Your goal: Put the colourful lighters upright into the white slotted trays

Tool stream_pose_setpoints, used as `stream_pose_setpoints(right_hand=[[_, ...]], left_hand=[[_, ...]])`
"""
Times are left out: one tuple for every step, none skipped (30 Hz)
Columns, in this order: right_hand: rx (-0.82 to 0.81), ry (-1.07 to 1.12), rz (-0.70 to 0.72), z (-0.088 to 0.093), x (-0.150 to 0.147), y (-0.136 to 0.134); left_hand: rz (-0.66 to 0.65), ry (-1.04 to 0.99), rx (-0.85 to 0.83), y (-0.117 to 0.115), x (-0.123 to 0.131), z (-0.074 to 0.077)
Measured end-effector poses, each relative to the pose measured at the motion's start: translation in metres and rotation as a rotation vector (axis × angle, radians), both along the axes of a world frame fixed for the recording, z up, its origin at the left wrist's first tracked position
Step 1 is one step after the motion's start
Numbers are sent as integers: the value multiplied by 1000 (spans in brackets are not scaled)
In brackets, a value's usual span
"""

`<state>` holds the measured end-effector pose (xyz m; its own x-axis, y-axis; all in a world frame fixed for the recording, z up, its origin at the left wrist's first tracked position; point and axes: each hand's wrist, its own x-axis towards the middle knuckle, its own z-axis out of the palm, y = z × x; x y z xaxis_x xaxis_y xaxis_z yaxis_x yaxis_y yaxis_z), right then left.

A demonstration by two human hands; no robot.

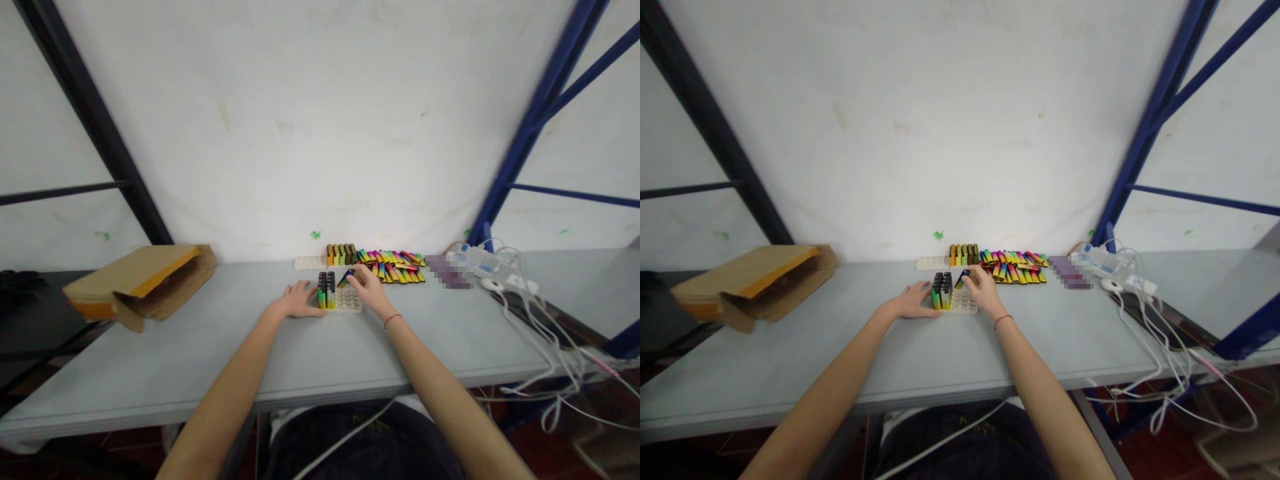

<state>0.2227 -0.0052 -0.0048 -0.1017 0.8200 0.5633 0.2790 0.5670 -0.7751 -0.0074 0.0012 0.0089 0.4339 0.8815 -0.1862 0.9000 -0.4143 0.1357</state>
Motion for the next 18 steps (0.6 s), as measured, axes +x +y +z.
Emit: stream_pose_setpoints(right_hand=[[6, -32, 5, -1, -1, -1], [10, -74, 2, -1, -3, -3], [15, -126, -9, 0, -4, -5], [22, -182, -25, 0, -4, -6], [31, -235, -49, 1, -5, -7], [41, -278, -74, 2, -5, -8], [51, -313, -96, 3, -5, -9], [59, -346, -111, 4, -6, -10], [66, -377, -118, 4, -7, -10], [73, -404, -120, 5, -8, -10], [82, -430, -120, 5, -9, -11], [93, -456, -124, 4, -11, -11], [106, -479, -132, 3, -12, -11], [119, -499, -142, 2, -14, -11], [132, -515, -148, 1, -15, -10], [145, -526, -149, 0, -15, -9], [156, -529, -148, -1, -14, -8], [160, -519, -155, -1, -11, -7]], left_hand=[[3, 3, 0, 0, 0, 0], [4, 5, 2, 0, 0, 0], [3, 7, 6, 0, 0, -1], [2, 7, 9, 0, 0, -2], [-1, 6, 12, 1, 0, -3], [-3, 4, 14, 2, 0, -4], [-5, 2, 16, 2, 0, -4], [-5, 1, 18, 3, -1, -5], [-4, 1, 20, 3, -1, -6], [-4, 0, 21, 3, -1, -6], [-3, 1, 20, 4, -1, -6], [-3, 1, 18, 4, -1, -6], [-3, 0, 14, 4, -1, -6], [-3, -2, 10, 4, 0, -6], [-3, -4, 7, 3, 0, -6], [-2, -4, 7, 3, 0, -5], [0, -5, 8, 3, 0, -5], [2, -4, 9, 3, 0, -4]])
